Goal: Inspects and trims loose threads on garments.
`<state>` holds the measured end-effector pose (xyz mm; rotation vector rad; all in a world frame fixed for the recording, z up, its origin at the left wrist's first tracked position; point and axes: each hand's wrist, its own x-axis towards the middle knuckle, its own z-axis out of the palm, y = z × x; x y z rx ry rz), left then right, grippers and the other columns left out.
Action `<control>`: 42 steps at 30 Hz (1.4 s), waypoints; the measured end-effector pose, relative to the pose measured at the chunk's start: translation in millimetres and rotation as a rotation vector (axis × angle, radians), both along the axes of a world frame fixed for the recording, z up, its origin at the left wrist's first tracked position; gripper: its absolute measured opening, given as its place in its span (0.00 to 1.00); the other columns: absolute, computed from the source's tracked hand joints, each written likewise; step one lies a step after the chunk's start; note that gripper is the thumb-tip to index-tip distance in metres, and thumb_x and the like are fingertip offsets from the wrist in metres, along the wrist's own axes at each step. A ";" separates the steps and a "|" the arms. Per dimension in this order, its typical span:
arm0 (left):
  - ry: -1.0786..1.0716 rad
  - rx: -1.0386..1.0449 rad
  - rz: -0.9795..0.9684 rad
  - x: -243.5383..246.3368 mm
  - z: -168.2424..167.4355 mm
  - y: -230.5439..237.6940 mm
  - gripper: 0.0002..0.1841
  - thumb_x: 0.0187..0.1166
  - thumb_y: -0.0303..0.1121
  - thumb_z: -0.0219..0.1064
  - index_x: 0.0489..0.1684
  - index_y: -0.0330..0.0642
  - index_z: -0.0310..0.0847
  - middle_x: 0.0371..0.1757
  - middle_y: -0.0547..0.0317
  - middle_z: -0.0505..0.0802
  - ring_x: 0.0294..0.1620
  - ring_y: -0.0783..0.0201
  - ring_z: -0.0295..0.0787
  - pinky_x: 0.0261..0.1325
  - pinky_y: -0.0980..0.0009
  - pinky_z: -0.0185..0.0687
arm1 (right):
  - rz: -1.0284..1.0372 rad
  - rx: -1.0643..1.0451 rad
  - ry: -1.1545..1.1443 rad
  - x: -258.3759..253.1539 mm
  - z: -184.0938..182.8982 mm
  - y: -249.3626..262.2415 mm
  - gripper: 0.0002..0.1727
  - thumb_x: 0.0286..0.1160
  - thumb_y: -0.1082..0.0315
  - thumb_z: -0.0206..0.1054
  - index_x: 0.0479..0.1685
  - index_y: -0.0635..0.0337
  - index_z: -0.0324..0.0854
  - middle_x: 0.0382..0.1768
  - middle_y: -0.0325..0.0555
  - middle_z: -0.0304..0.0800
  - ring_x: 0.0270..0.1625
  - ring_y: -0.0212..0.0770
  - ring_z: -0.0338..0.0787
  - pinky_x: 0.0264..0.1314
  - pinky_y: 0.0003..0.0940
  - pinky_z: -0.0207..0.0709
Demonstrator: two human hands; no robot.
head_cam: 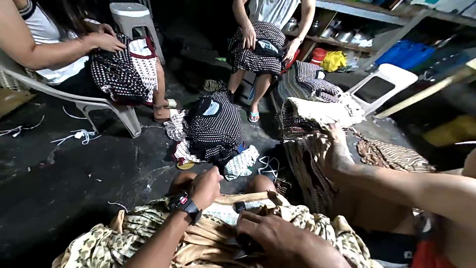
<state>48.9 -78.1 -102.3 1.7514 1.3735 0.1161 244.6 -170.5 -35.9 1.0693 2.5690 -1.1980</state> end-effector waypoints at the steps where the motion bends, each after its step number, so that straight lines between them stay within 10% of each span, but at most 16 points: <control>1: -0.152 -0.010 0.094 -3.9 -3.6 1.9 0.14 0.93 0.32 0.52 0.55 0.28 0.79 0.43 0.45 0.92 0.47 0.53 0.91 0.60 0.54 0.84 | -0.012 -0.006 -0.027 -2.6 1.2 -1.6 0.31 0.73 0.42 0.74 0.58 0.61 0.81 0.57 0.59 0.85 0.49 0.58 0.91 0.46 0.59 0.85; 4: -0.423 0.106 0.349 -17.6 -15.2 16.2 0.13 0.92 0.29 0.52 0.61 0.30 0.78 0.58 0.44 0.92 0.59 0.53 0.92 0.67 0.51 0.86 | -0.049 0.002 -0.051 -7.0 2.0 -7.5 0.29 0.72 0.44 0.75 0.58 0.59 0.81 0.58 0.57 0.85 0.49 0.59 0.91 0.45 0.60 0.84; 7: -0.143 0.205 0.172 -24.4 -19.3 19.4 0.30 0.88 0.28 0.58 0.90 0.37 0.57 0.86 0.39 0.72 0.83 0.43 0.73 0.83 0.43 0.68 | -0.074 0.037 -0.018 -5.9 -0.8 -13.2 0.27 0.72 0.45 0.75 0.57 0.58 0.81 0.58 0.55 0.86 0.47 0.57 0.91 0.42 0.59 0.84; 11: -0.051 0.110 -0.322 -7.8 -14.4 1.2 0.18 0.86 0.28 0.61 0.71 0.41 0.83 0.72 0.44 0.84 0.78 0.43 0.74 0.80 0.48 0.69 | -0.083 0.062 -0.018 -6.4 -1.4 -13.4 0.26 0.71 0.45 0.75 0.56 0.57 0.81 0.56 0.54 0.86 0.46 0.55 0.91 0.40 0.58 0.83; 16: 0.153 0.039 -0.650 9.7 -17.3 4.7 0.12 0.85 0.23 0.59 0.57 0.32 0.87 0.59 0.38 0.90 0.67 0.40 0.84 0.73 0.45 0.75 | -0.141 0.067 -0.135 -15.3 2.3 -16.0 0.29 0.71 0.43 0.73 0.58 0.58 0.81 0.58 0.55 0.86 0.48 0.58 0.91 0.43 0.60 0.83; 31: 0.305 0.148 -0.210 4.8 1.9 -0.4 0.15 0.81 0.23 0.63 0.64 0.39 0.77 0.51 0.41 0.91 0.56 0.40 0.90 0.58 0.42 0.83 | -0.266 -0.037 -0.087 -11.7 5.9 0.8 0.27 0.91 0.45 0.52 0.64 0.63 0.77 0.67 0.59 0.77 0.61 0.55 0.87 0.59 0.54 0.84; 38: -0.524 0.118 0.421 -23.3 -6.5 51.3 0.15 0.95 0.28 0.45 0.63 0.25 0.72 0.36 0.45 0.88 0.32 0.56 0.93 0.44 0.56 0.93 | -0.220 -0.058 -0.252 -25.8 9.0 -7.9 0.28 0.88 0.44 0.57 0.64 0.63 0.78 0.63 0.61 0.84 0.55 0.63 0.90 0.55 0.64 0.81; 42: -0.375 0.151 0.497 -16.5 -14.3 72.6 0.13 0.92 0.25 0.50 0.65 0.28 0.73 0.55 0.40 0.92 0.54 0.49 0.95 0.62 0.51 0.89 | -0.245 0.020 -0.206 -22.8 4.9 -14.3 0.28 0.87 0.44 0.58 0.62 0.63 0.79 0.61 0.60 0.85 0.53 0.62 0.91 0.52 0.61 0.83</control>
